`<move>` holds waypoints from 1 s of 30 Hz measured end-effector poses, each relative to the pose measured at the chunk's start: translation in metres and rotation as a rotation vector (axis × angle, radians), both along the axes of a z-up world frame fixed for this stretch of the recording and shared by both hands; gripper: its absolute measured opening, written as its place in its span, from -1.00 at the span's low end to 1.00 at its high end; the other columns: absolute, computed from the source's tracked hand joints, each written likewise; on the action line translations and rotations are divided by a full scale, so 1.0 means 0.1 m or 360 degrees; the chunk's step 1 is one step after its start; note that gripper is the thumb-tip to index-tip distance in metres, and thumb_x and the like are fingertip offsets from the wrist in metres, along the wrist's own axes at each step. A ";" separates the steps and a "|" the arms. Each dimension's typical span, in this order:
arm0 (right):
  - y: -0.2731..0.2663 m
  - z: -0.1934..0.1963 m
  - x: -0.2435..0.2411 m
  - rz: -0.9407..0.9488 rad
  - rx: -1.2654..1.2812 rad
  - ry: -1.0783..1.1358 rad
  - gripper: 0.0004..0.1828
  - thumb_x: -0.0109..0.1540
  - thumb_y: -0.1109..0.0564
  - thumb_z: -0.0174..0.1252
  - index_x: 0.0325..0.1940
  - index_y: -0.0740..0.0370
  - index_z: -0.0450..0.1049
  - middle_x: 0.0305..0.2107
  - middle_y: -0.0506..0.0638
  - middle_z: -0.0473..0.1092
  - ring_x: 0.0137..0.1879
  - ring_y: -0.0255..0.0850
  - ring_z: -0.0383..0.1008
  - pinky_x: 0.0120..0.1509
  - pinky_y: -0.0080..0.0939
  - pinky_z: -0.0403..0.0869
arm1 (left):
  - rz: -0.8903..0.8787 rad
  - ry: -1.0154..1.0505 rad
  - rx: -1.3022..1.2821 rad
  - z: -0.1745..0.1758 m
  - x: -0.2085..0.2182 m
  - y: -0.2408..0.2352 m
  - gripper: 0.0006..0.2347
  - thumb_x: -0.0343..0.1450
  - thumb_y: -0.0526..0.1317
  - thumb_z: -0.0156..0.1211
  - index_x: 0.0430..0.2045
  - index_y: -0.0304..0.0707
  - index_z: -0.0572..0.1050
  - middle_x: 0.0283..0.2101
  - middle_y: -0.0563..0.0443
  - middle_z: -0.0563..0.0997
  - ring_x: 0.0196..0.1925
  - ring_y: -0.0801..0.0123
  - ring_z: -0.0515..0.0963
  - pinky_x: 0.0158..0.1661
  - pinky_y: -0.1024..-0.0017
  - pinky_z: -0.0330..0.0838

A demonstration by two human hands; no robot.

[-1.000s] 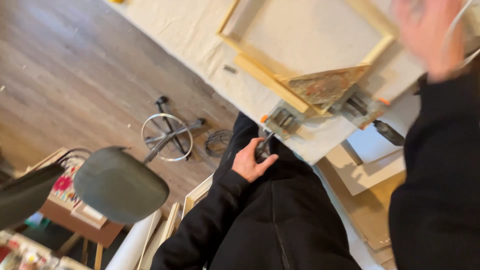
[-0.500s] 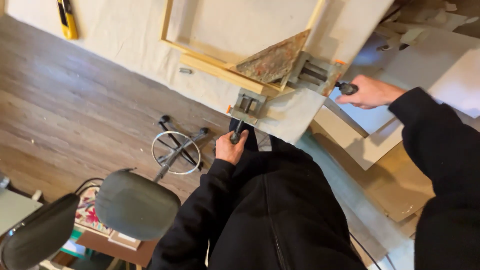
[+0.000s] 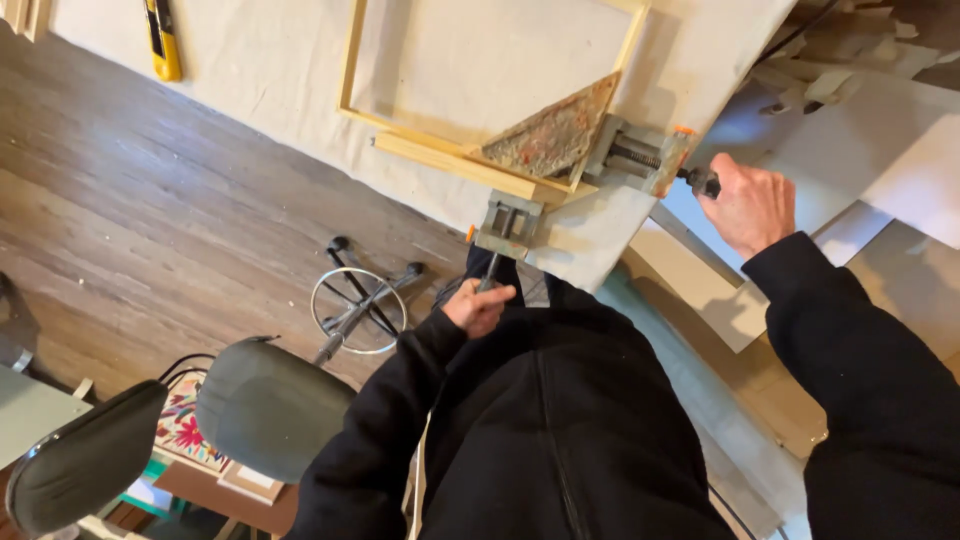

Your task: Assembling wooden picture frame segments using a miter clamp, hammer, and nails.

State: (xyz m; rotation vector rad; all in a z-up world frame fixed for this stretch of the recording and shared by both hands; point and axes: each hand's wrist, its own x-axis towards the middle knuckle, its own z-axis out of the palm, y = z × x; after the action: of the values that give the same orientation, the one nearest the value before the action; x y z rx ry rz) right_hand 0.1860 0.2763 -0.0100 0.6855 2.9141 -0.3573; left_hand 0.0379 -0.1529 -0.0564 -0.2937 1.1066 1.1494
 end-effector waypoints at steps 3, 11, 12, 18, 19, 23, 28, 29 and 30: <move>0.10 0.21 -0.02 0.0098 -0.0079 -0.0037 -0.60 0.30 -0.16 0.34 -0.16 0.21 0.47 -0.48 0.10 0.47 -0.32 0.07 0.51 -0.26 0.03 0.45 | 0.0107 -0.0127 0.0116 0.05 0.03 -0.08 -0.57 0.45 -0.10 0.37 -0.78 -0.12 0.25 -0.79 0.19 0.27 -0.84 0.55 0.18 -0.78 0.49 -0.06; 0.54 -0.52 0.71 -0.1306 -0.3586 -0.0294 -0.29 0.56 -0.26 -0.17 -0.14 0.53 0.42 -0.71 -0.16 0.22 -0.69 -0.41 0.09 -0.65 -0.38 0.11 | 0.0002 0.1939 -0.0541 0.75 0.28 -0.02 -0.66 0.24 -0.19 0.53 -0.26 -0.37 0.52 -0.38 -0.05 0.62 -0.36 0.37 0.61 -0.26 0.45 0.51; 0.50 -0.50 0.72 -0.1306 -0.3594 -0.0312 -0.29 0.56 -0.26 -0.17 -0.14 0.53 0.42 -0.71 -0.16 0.22 -0.69 -0.41 0.09 -0.65 -0.38 0.11 | 0.0002 0.1935 -0.0557 0.78 0.33 -0.06 -0.66 0.24 -0.19 0.53 -0.26 -0.37 0.52 -0.38 -0.05 0.62 -0.36 0.37 0.61 -0.26 0.45 0.51; 0.25 0.04 0.42 -0.1511 -0.2931 -0.0151 -0.47 0.55 -0.11 -0.10 -0.05 0.51 0.40 -0.57 -0.17 0.22 -0.52 -0.46 0.14 -0.43 -0.43 0.19 | 0.0254 0.1620 -0.0410 0.52 0.42 -0.19 -0.77 0.39 -0.21 0.33 -0.17 -0.37 0.55 -0.41 -0.02 0.63 -0.38 0.40 0.60 -0.28 0.47 0.50; 0.20 0.12 0.39 -0.1378 -0.2768 0.0011 -0.63 0.49 0.01 -0.02 -0.05 0.45 0.40 -0.46 -0.13 0.32 -0.40 -0.43 0.27 -0.31 -0.41 0.31 | 0.0333 0.1385 -0.0220 0.42 0.44 -0.24 -0.78 0.48 -0.15 0.18 -0.22 -0.37 0.51 -0.44 0.00 0.59 -0.40 0.41 0.56 -0.29 0.49 0.47; 0.00 0.34 0.32 -0.0657 -0.1591 0.0494 -0.66 0.25 0.28 0.32 0.09 0.34 0.44 -0.14 0.00 0.48 -0.07 -0.25 0.51 0.03 -0.25 0.51 | 0.0476 0.0706 0.0134 -0.09 0.53 -0.40 -0.50 0.65 0.10 -0.24 -0.48 -0.38 0.42 -0.62 -0.01 0.44 -0.58 0.37 0.40 -0.45 0.48 0.32; -0.04 0.06 0.41 -0.0010 -0.0391 0.0633 -0.69 0.34 0.32 0.45 -0.04 0.31 0.39 -0.09 0.14 0.53 0.06 -0.08 0.57 0.17 -0.15 0.54 | 0.0667 -0.0248 0.0495 -0.33 0.45 -0.53 -0.41 0.68 0.18 -0.34 -0.43 -0.41 0.45 -0.68 -0.05 0.42 -0.66 0.29 0.39 -0.55 0.43 0.29; -0.07 0.05 0.40 -0.0074 -0.0378 0.0656 -0.64 0.41 0.32 0.47 -0.12 0.27 0.33 -0.10 0.10 0.55 0.06 -0.10 0.57 0.17 -0.18 0.53 | 0.0689 -0.0411 0.0541 -0.25 0.41 -0.49 -0.41 0.66 0.19 -0.33 -0.37 -0.42 0.48 -0.67 -0.06 0.45 -0.66 0.27 0.41 -0.56 0.42 0.31; -0.05 0.12 0.35 -0.0073 -0.0380 0.0654 -0.64 0.41 0.32 0.47 -0.12 0.27 0.33 -0.10 0.10 0.55 0.06 -0.10 0.57 0.17 -0.18 0.53 | 0.0691 -0.0413 0.0539 -0.07 0.36 -0.40 -0.41 0.66 0.19 -0.33 -0.37 -0.42 0.48 -0.67 -0.06 0.45 -0.66 0.27 0.41 -0.56 0.42 0.31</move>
State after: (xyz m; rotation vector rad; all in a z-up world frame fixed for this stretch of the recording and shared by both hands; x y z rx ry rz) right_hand 0.2207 0.2708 0.0020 0.7138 3.1505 -0.9363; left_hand 0.0741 -0.1932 -0.0630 -0.4157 0.6185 1.6083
